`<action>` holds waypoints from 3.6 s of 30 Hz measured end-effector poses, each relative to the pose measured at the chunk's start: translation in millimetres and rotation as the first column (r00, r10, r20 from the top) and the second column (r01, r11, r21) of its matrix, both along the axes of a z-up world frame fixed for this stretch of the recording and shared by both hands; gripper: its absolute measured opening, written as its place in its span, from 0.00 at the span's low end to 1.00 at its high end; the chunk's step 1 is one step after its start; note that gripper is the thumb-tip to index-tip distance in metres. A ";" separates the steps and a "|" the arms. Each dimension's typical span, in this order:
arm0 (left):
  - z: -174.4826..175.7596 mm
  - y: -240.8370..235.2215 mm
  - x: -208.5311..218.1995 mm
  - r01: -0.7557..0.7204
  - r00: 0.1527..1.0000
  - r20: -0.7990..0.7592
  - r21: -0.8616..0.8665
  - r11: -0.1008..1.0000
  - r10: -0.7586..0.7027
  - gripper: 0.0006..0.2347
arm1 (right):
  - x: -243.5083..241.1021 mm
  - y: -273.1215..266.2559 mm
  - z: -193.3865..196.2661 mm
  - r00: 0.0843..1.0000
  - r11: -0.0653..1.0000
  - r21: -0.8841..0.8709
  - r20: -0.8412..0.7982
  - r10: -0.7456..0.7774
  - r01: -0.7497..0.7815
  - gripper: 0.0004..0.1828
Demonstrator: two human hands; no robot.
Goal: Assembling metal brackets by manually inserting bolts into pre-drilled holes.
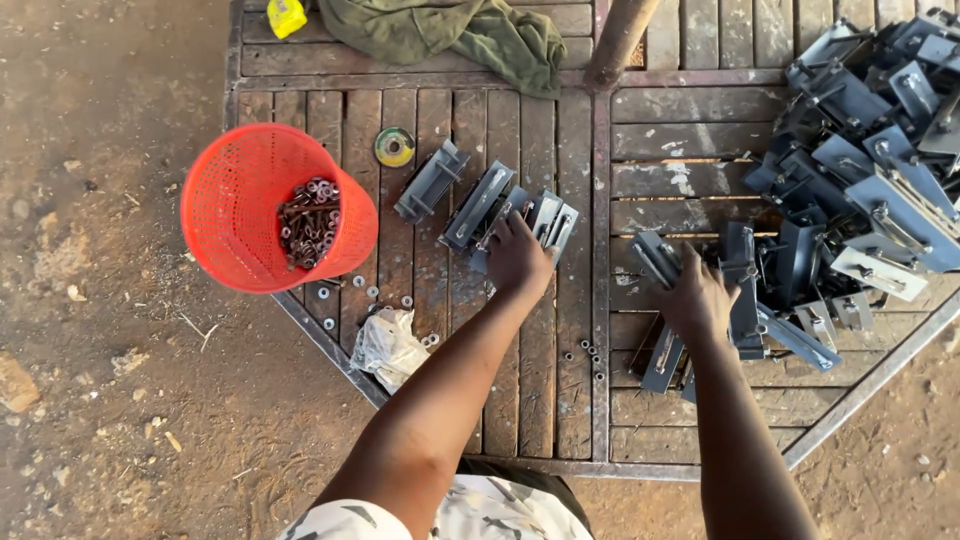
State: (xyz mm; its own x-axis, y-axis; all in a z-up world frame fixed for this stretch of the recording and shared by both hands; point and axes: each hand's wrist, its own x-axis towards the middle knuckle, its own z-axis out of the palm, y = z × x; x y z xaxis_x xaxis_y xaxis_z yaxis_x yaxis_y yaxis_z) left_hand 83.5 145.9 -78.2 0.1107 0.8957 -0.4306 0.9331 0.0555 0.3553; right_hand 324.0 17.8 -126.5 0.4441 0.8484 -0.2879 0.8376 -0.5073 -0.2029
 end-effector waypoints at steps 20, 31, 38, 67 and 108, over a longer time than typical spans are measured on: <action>13.2 -7.9 -54.7 -0.188 0.815 0.508 -0.220 0.957 0.277 0.27 | -111.9 -78.5 -79.4 0.961 0.964 0.110 -0.114 0.254 -0.242 0.19; 117.7 -60.3 -72.0 -0.261 0.332 0.598 -0.685 0.680 0.730 0.39 | -99.3 -68.6 -92.8 0.932 1.000 0.012 -0.364 0.003 0.001 0.20; 30.4 -70.0 -94.5 -0.189 0.180 0.680 -0.685 0.704 0.711 0.32 | -129.2 -77.8 -41.5 -0.243 0.695 -0.297 -0.953 -0.179 0.655 0.08; 62.6 -105.5 -96.8 -0.254 0.560 0.763 -0.213 0.944 0.323 0.25 | -191.6 -81.4 73.3 0.066 0.836 0.153 -0.988 0.139 0.527 0.10; 43.6 -105.8 -91.3 -0.332 0.511 0.739 -0.303 0.893 0.440 0.25 | -192.4 -76.7 103.1 0.233 0.881 0.230 -0.962 0.142 0.413 0.11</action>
State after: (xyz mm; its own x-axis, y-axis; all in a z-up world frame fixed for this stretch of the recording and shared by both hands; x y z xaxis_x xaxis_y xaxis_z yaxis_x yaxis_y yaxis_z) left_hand -7.8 40.2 -34.6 0.1006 0.8880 -0.4487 0.1762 0.4280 0.8865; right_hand 131.6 -58.9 -23.4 0.2002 0.9405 -0.2747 -0.1934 -0.2369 -0.9521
